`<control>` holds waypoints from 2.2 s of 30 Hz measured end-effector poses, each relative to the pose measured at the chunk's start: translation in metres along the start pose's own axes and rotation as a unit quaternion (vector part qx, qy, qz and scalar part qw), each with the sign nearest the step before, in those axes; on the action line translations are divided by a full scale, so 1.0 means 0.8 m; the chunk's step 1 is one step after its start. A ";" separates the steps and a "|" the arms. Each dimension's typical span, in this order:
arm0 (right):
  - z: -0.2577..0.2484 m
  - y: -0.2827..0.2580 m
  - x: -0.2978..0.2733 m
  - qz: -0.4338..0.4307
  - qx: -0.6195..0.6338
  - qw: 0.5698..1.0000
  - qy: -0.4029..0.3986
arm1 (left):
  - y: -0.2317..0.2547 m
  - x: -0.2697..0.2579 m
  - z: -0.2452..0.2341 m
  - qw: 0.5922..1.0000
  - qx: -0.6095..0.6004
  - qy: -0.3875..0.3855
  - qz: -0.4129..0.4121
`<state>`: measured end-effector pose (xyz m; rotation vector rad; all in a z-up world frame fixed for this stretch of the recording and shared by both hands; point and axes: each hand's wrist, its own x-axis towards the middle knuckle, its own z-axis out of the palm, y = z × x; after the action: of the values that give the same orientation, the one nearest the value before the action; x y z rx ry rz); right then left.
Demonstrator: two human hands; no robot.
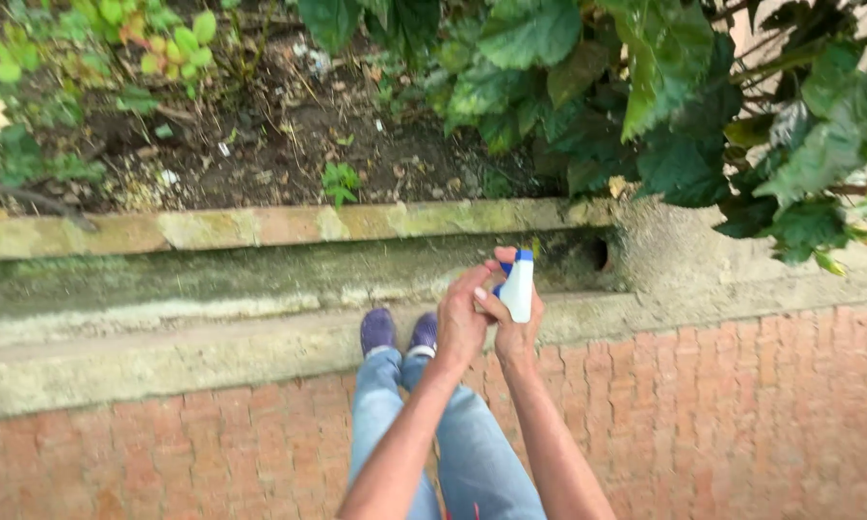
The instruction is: Using a spray bottle to water or apply solution to various plants and flowers in a garden.
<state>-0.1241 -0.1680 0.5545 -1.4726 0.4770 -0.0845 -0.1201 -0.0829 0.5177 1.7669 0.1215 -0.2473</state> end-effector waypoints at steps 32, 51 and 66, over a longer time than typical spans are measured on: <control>-0.301 0.006 -0.060 -0.040 -0.101 0.990 -0.090 | -0.006 -0.158 0.299 0.986 -0.142 0.092 -0.001; -0.278 0.148 0.121 -0.035 -0.218 0.972 -0.085 | -0.171 0.011 0.356 0.954 -0.272 0.111 -0.053; -0.287 0.413 0.290 0.032 -0.294 0.944 -0.144 | -0.363 0.157 0.421 0.956 -0.194 0.194 -0.106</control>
<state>-0.0734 -0.4235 0.1704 -2.0130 0.3200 0.3525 -0.0949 -0.3573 0.1472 1.3899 0.6059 -0.0204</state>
